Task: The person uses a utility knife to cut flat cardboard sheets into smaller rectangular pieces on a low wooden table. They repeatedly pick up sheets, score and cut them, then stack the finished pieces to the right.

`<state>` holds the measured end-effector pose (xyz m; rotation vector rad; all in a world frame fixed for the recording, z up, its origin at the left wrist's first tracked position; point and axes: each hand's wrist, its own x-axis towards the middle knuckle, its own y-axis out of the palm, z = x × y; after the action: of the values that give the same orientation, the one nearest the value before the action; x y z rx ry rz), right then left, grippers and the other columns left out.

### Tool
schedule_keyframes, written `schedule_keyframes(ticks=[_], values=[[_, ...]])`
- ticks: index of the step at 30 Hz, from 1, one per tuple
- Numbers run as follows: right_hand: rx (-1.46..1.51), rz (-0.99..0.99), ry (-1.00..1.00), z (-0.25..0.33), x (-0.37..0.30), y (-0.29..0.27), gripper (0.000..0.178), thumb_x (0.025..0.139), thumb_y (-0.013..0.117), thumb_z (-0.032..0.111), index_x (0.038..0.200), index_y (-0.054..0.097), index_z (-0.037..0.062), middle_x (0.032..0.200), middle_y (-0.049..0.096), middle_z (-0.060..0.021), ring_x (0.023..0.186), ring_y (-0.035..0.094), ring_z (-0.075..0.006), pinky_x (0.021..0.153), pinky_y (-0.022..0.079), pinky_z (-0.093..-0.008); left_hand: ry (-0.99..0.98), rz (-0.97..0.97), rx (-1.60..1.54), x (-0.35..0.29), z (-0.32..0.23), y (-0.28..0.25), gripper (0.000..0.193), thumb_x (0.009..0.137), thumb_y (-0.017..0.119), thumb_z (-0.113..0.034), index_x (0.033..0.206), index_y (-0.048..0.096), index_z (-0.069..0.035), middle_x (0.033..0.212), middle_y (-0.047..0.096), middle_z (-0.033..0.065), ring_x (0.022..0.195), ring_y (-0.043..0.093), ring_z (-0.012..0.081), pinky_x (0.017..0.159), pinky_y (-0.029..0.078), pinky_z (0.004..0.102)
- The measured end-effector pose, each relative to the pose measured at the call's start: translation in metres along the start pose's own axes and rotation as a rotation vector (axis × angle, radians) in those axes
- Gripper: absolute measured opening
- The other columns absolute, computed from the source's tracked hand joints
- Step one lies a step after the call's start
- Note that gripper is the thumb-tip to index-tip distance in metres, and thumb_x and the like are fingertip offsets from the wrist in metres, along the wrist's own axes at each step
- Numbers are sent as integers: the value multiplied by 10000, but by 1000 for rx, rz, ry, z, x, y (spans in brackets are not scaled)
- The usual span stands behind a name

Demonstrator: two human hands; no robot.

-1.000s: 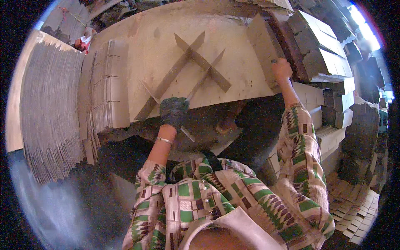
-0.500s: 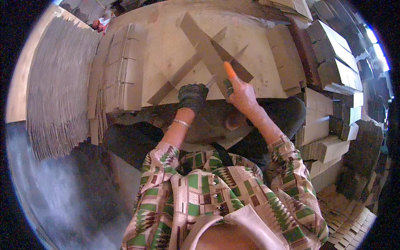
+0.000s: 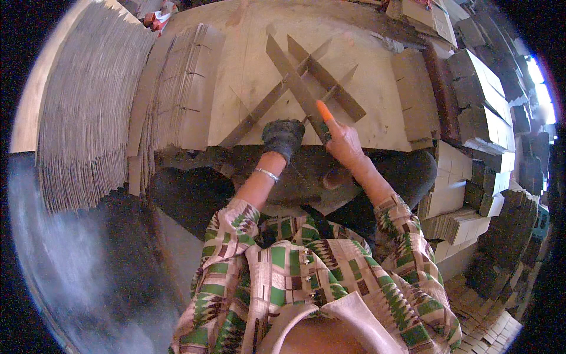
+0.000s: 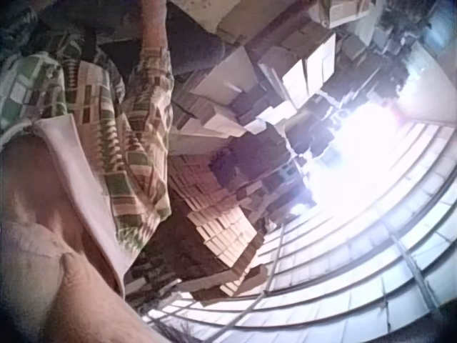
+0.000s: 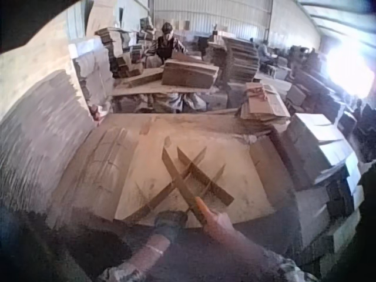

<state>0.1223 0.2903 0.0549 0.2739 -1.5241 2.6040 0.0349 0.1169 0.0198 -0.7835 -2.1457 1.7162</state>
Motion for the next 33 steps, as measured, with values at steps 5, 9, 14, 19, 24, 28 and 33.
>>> schedule_keyframes(ticks=[5,9,14,19,24,28,33], values=[[0,-7,-21,-1,0,-3,953,715,635,-59,1570,310,211,936,705,-231,778,687,-424,654,554,-516,-65,51,-139,-1,-1,-14,347,938,524,-365,964,770,-122,984,747,133,955,711,338,870,527,504],[-1,8,-11,-4,-2,-3,952,721,646,-55,1572,305,202,923,702,-228,768,685,-424,639,554,-510,-60,-789,64,11,22,-17,334,937,545,-392,1056,755,-160,1054,739,118,1092,670,313,1013,428,551],[-50,107,13,7,2,-8,951,732,646,-32,1579,290,215,858,696,-220,751,686,-415,630,549,-510,-269,-289,117,38,69,-22,277,918,571,-381,1054,749,-219,1054,739,111,1107,661,305,1026,384,564],[-123,192,24,1,10,21,995,719,652,-16,1590,254,256,825,695,-216,741,682,-415,651,554,-501,-252,-213,188,42,71,-18,246,942,530,-313,954,760,-228,906,743,100,894,708,328,807,483,500],[-78,283,104,1,13,2,898,776,672,61,1572,283,209,838,703,-192,790,696,-412,699,557,-529,-193,-506,140,35,81,-8,459,950,541,-493,1198,684,-135,1153,698,158,1096,640,356,947,455,512],[-156,-219,147,-39,20,-19,893,775,697,97,1566,288,166,951,701,-227,926,688,-417,788,547,-540,-492,-620,93,11,105,-16,793,918,495,-685,1406,536,-62,1397,553,243,1333,483,411,1127,316,554],[355,79,457,-116,30,52,660,874,626,198,1495,417,114,1275,632,-220,1118,627,-409,886,530,-519,-67,-97,-390,12,103,30,665,959,538,-520,1451,494,-74,1480,503,204,1356,476,388,1150,356,458]])
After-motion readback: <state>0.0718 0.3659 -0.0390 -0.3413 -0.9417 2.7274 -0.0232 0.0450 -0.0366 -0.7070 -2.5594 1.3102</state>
